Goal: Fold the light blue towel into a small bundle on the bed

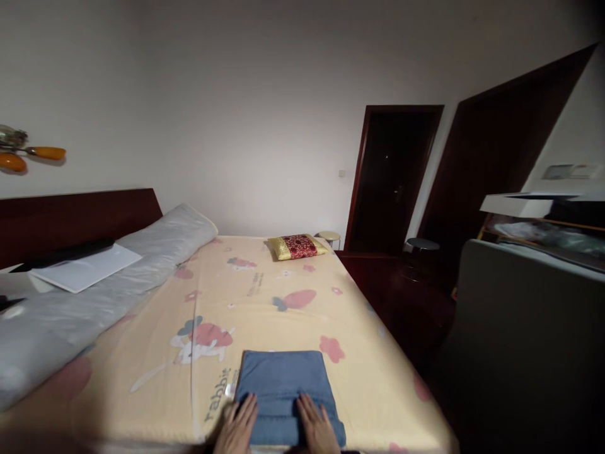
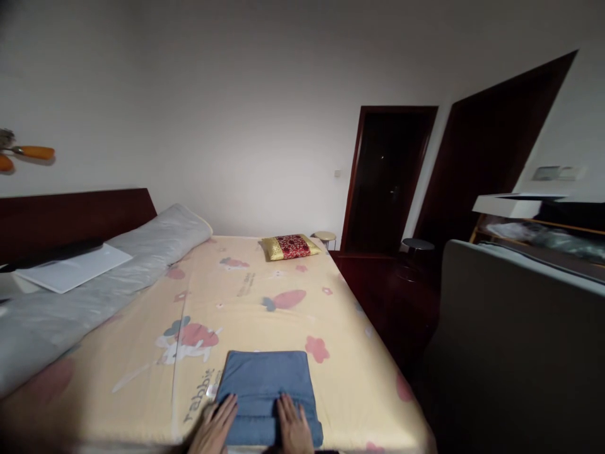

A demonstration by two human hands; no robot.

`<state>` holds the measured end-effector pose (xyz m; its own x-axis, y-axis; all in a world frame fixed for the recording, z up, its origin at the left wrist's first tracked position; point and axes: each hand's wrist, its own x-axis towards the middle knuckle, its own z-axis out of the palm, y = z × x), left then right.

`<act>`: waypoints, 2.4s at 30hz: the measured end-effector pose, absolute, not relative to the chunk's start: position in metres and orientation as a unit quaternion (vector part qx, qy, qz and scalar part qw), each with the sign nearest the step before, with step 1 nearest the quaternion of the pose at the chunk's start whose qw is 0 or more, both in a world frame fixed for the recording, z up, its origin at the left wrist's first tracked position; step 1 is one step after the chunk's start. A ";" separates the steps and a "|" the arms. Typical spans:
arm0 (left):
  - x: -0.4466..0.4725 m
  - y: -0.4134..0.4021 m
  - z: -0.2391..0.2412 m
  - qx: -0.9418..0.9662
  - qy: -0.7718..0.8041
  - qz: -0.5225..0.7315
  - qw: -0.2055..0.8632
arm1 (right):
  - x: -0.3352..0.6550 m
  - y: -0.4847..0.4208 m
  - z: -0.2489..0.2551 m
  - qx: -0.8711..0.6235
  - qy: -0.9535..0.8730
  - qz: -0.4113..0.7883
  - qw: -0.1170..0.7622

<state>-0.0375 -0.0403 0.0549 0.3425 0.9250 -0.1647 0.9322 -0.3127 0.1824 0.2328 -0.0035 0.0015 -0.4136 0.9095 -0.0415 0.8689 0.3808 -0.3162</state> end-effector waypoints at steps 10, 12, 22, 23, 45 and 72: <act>-0.007 -0.016 0.057 0.784 0.583 -0.036 0.212 | 0.235 0.011 0.016 -0.550 -0.813 0.190 0.017; -0.032 -0.022 0.063 0.767 0.611 -0.036 0.193 | 0.262 0.007 0.028 -0.583 -0.791 0.183 -0.002; -0.048 -0.033 0.070 0.809 0.576 0.028 0.116 | 0.272 -0.005 0.067 -0.583 -0.780 0.228 0.016; -0.039 -0.031 0.066 0.830 0.547 0.057 0.095 | 0.262 -0.005 0.068 -0.566 -0.789 0.233 0.052; -0.041 0.020 0.043 0.785 0.618 0.041 0.038 | 0.259 0.041 0.036 -0.629 -0.764 0.117 0.078; -0.012 0.072 0.052 0.835 0.541 0.094 0.036 | 0.237 0.082 0.037 -0.559 -0.807 0.130 0.139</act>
<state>-0.0119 0.0719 0.0516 0.3972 0.9102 0.1177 0.8968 -0.4122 0.1610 0.2374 0.0816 0.0368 -0.3367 0.9384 0.0782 0.8662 0.3412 -0.3651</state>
